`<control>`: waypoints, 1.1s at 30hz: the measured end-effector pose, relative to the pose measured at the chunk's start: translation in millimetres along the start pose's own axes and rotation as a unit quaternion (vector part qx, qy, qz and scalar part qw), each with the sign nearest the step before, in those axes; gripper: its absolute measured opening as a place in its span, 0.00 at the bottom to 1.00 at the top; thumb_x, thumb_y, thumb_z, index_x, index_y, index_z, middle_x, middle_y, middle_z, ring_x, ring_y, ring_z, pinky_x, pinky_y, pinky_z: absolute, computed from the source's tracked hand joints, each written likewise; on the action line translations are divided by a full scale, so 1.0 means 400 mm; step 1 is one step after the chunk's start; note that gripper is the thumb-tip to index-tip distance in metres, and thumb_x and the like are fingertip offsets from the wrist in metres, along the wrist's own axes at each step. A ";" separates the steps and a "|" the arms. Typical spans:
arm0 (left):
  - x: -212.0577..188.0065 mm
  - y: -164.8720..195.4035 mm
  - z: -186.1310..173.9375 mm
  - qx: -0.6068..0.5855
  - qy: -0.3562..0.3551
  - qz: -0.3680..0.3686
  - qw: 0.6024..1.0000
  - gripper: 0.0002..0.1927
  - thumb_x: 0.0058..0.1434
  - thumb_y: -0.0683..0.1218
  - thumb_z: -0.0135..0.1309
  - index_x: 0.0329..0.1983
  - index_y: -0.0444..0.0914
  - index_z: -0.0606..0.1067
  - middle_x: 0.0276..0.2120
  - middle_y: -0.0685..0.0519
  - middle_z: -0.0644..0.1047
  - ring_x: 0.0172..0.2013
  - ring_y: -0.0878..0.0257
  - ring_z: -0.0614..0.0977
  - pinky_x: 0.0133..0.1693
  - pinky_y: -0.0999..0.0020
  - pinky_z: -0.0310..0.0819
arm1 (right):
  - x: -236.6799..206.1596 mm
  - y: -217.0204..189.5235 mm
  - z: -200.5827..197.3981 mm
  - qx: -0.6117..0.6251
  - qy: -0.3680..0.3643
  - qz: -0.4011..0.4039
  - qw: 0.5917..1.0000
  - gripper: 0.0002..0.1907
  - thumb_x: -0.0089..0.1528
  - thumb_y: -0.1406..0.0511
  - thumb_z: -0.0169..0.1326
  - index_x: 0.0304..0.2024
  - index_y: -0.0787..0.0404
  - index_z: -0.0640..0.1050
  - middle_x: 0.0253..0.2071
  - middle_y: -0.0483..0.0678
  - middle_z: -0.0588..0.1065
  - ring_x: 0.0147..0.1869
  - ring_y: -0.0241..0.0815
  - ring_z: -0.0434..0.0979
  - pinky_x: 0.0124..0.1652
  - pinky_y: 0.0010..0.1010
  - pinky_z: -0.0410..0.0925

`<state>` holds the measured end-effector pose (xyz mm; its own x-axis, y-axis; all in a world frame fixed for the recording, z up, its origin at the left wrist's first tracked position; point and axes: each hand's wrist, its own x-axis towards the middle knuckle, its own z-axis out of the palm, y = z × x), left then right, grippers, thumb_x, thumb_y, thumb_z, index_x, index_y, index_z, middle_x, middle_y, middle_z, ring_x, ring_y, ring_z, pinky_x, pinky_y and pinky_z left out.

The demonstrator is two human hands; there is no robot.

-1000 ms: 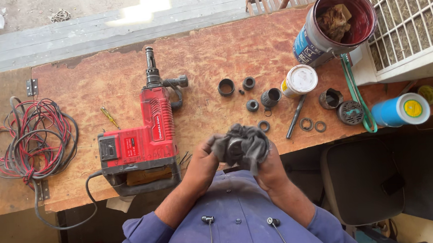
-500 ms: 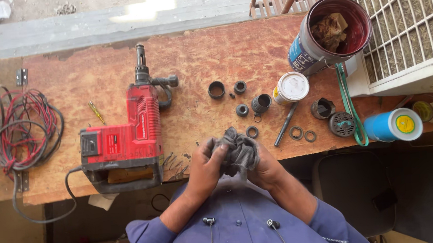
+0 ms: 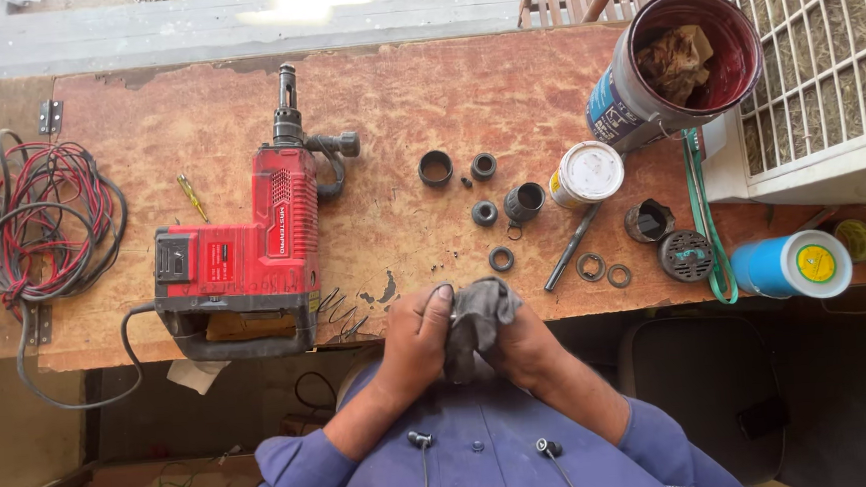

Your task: The person assembles a red electric hammer drill by inserting a drill bit, attaching a side handle, and tightening components with a screwdriver. They then wipe the tool and several small metal parts with a rag, placing the cleaned parts on the workbench.

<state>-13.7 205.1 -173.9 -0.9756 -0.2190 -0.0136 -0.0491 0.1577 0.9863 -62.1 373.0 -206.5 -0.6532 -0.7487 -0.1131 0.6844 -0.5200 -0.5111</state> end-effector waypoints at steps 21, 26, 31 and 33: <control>-0.013 0.081 -0.055 0.193 -0.123 0.167 0.959 0.23 0.73 0.52 0.42 0.24 0.35 0.74 0.22 0.42 0.74 0.28 0.41 0.77 0.32 0.51 0.67 | -0.062 -0.034 0.027 -0.245 0.053 0.157 0.955 0.08 0.65 0.69 0.58 0.42 0.69 0.81 0.36 0.49 0.80 0.37 0.36 0.79 0.35 0.26 0.72; -0.006 0.071 -0.037 0.010 -0.025 -0.039 0.999 0.26 0.72 0.53 0.37 0.23 0.36 0.75 0.18 0.42 0.74 0.21 0.43 0.76 0.28 0.52 0.68 | -0.058 -0.013 0.030 -0.067 0.063 0.133 0.987 0.14 0.62 0.67 0.59 0.49 0.64 0.77 0.43 0.47 0.79 0.44 0.36 0.80 0.44 0.28 0.74; -0.021 0.067 -0.051 0.169 -0.099 0.171 0.966 0.28 0.76 0.55 0.36 0.26 0.34 0.73 0.23 0.42 0.74 0.29 0.44 0.77 0.32 0.53 0.67 | -0.059 0.000 -0.003 -0.131 0.093 0.116 0.980 0.14 0.62 0.65 0.59 0.48 0.67 0.77 0.41 0.50 0.80 0.43 0.39 0.81 0.44 0.30 0.75; -0.025 0.056 -0.059 0.179 -0.127 0.139 0.966 0.30 0.76 0.57 0.37 0.24 0.34 0.73 0.22 0.43 0.74 0.28 0.46 0.76 0.31 0.53 0.67 | -0.067 -0.002 -0.010 -0.186 0.021 0.130 0.974 0.13 0.67 0.65 0.60 0.46 0.73 0.79 0.40 0.55 0.80 0.41 0.42 0.80 0.40 0.30 0.73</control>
<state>0.0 188.0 -147.9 -0.9803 0.1166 0.1592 0.1966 0.5084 0.8384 -46.5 395.0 -206.3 -0.4913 -0.8136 -0.3109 0.6687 -0.1236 -0.7332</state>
